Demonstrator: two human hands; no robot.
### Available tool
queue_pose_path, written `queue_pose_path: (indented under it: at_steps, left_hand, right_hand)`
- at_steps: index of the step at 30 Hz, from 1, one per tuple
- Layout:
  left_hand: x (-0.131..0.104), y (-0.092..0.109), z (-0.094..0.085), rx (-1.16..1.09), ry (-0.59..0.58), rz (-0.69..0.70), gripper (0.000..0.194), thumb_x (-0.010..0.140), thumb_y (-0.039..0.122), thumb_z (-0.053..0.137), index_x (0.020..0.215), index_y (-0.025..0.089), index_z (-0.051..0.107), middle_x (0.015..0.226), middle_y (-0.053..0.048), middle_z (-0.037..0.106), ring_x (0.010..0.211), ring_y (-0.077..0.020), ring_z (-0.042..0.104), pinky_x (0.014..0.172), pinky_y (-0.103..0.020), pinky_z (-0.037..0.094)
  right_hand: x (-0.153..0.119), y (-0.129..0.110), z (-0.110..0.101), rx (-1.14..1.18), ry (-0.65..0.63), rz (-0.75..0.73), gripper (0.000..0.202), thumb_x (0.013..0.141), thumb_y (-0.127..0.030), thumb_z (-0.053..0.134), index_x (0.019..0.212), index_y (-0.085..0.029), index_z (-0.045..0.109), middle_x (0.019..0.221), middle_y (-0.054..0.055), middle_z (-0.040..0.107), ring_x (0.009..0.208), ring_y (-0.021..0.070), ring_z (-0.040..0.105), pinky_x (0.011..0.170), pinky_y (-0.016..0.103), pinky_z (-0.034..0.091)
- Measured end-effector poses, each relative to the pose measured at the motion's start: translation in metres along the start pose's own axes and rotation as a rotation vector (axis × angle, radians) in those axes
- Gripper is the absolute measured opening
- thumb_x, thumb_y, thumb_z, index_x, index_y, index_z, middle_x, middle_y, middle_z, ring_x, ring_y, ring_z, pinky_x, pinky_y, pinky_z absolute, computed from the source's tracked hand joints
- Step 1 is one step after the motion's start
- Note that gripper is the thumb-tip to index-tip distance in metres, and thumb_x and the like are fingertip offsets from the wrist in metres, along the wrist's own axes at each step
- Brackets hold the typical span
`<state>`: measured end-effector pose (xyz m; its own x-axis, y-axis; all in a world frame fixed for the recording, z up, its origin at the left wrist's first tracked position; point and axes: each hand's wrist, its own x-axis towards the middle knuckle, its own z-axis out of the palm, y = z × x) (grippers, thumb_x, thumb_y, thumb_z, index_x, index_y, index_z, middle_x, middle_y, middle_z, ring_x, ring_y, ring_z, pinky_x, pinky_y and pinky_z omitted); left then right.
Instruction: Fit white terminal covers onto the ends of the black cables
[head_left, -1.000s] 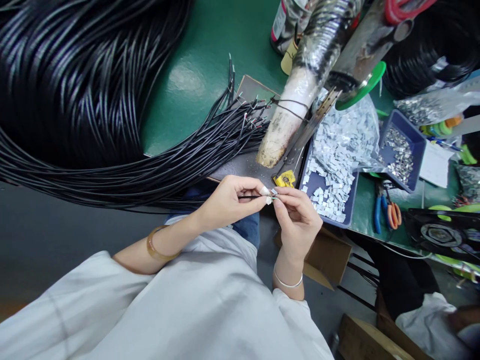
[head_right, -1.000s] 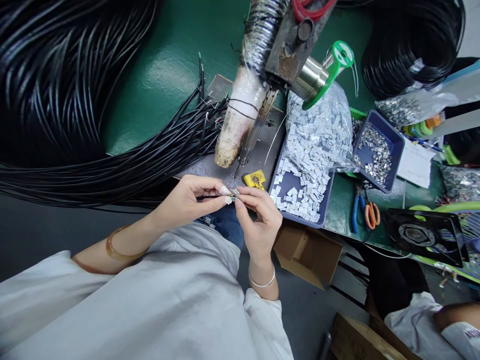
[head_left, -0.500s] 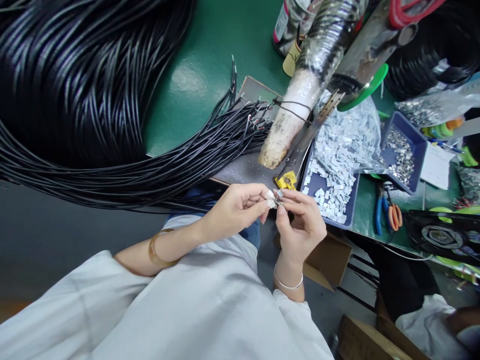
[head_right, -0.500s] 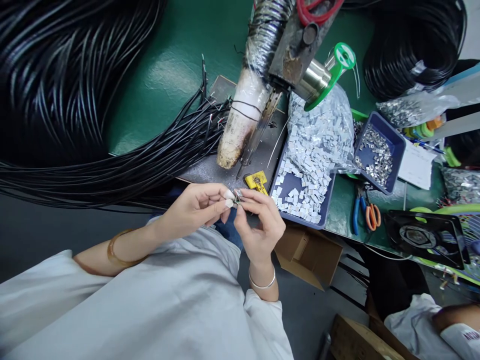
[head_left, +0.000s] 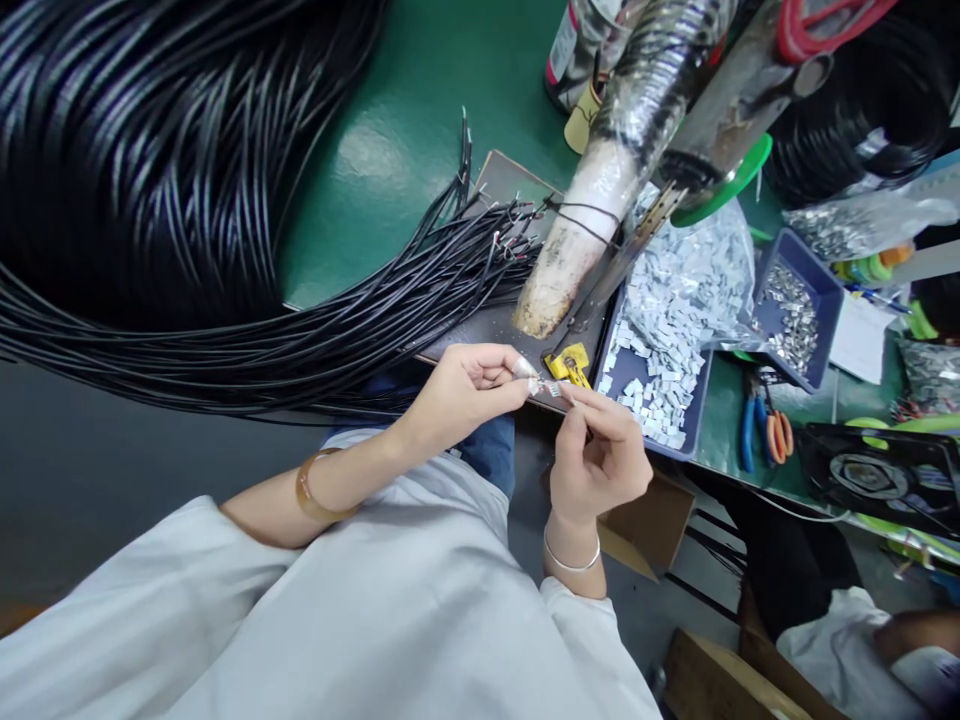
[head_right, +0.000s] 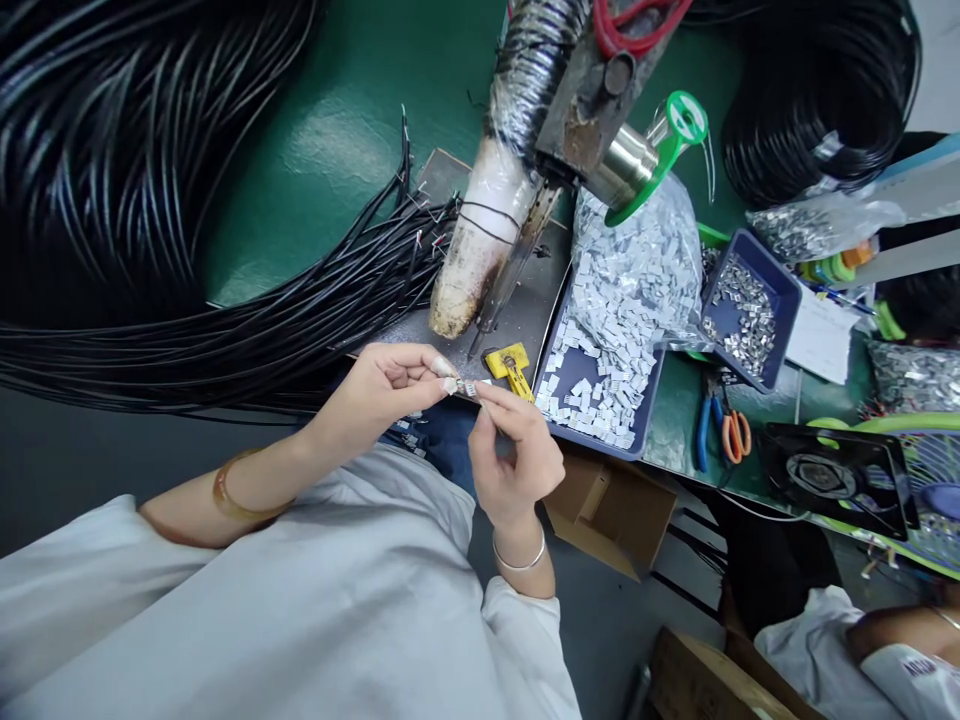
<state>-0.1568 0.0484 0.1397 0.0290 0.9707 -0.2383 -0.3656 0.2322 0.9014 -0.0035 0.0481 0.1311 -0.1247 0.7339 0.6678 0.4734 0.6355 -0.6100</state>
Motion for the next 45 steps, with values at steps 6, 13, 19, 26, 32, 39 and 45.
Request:
queue_pose_path:
  at_steps: [6, 13, 19, 26, 32, 39, 45]
  left_hand:
    - [0.002, -0.002, -0.003, 0.029, -0.018, 0.021, 0.014, 0.078, 0.026, 0.07, 0.078, 0.011, 0.071, 0.065, 0.001, 0.059, 0.06, -0.0073, 0.048, 0.057, -0.019, 0.038]
    - [0.005, -0.002, 0.0, 0.015, 0.022, 0.047, 0.015, 0.075, 0.026, 0.073, 0.078, 0.012, 0.071, 0.067, 0.0, 0.061, 0.061, -0.008, 0.051, 0.058, -0.019, 0.041]
    - [0.008, -0.002, 0.004, 0.125, 0.094, 0.116, 0.011, 0.075, 0.022, 0.068, 0.069, 0.014, 0.064, 0.056, 0.004, 0.049, 0.052, -0.0064, 0.042, 0.051, -0.019, 0.036]
    - [0.008, -0.001, 0.005, 0.205, 0.122, 0.156, 0.017, 0.079, 0.023, 0.065, 0.065, 0.016, 0.059, 0.054, 0.005, 0.042, 0.05, -0.0062, 0.036, 0.049, -0.02, 0.031]
    - [0.006, 0.003, 0.009, 0.193, 0.158, 0.192, 0.011, 0.077, 0.023, 0.066, 0.07, 0.015, 0.063, 0.053, 0.005, 0.04, 0.049, -0.0059, 0.034, 0.046, -0.02, 0.027]
    - [0.005, -0.001, 0.005, 0.199, 0.116, 0.144, 0.012, 0.075, 0.022, 0.066, 0.067, 0.015, 0.061, 0.052, 0.006, 0.039, 0.048, -0.0055, 0.033, 0.045, -0.02, 0.026]
    - [0.001, 0.004, 0.003, 0.149, 0.023, 0.118, 0.009, 0.075, 0.018, 0.065, 0.069, 0.012, 0.063, 0.055, 0.005, 0.043, 0.05, -0.0048, 0.033, 0.046, -0.019, 0.026]
  right_hand:
    - [0.003, 0.008, 0.001, 0.139, 0.043, 0.152, 0.013, 0.084, -0.011, 0.066, 0.091, -0.021, 0.062, 0.096, 0.003, 0.075, 0.089, 0.0173, 0.074, 0.079, 0.036, 0.063]
    - [0.001, 0.014, 0.005, -0.09, -0.031, -0.086, 0.017, 0.083, -0.011, 0.067, 0.092, -0.024, 0.062, 0.099, 0.003, 0.077, 0.088, 0.0176, 0.076, 0.078, 0.032, 0.063]
    - [0.003, 0.018, 0.009, -0.265, -0.01, -0.264, 0.022, 0.08, -0.008, 0.07, 0.09, -0.024, 0.058, 0.1, 0.003, 0.078, 0.083, 0.0149, 0.076, 0.072, 0.024, 0.062]
    - [0.006, 0.021, 0.012, -0.243, 0.002, -0.292, 0.025, 0.081, -0.007, 0.07, 0.096, -0.024, 0.06, 0.101, 0.004, 0.077, 0.088, 0.0154, 0.075, 0.076, 0.026, 0.064]
    - [0.007, 0.016, 0.01, -0.257, -0.004, -0.299, 0.032, 0.077, -0.007, 0.074, 0.101, -0.025, 0.065, 0.104, 0.004, 0.076, 0.09, 0.0173, 0.074, 0.08, 0.027, 0.064]
    - [0.002, 0.021, 0.005, -0.267, -0.052, -0.345, 0.028, 0.076, -0.01, 0.074, 0.097, -0.025, 0.062, 0.103, 0.005, 0.077, 0.086, 0.016, 0.075, 0.076, 0.025, 0.063]
    - [0.01, 0.011, 0.001, -0.11, -0.058, -0.11, 0.021, 0.081, -0.009, 0.069, 0.094, -0.024, 0.063, 0.091, 0.001, 0.075, 0.082, 0.0154, 0.072, 0.072, 0.029, 0.06]
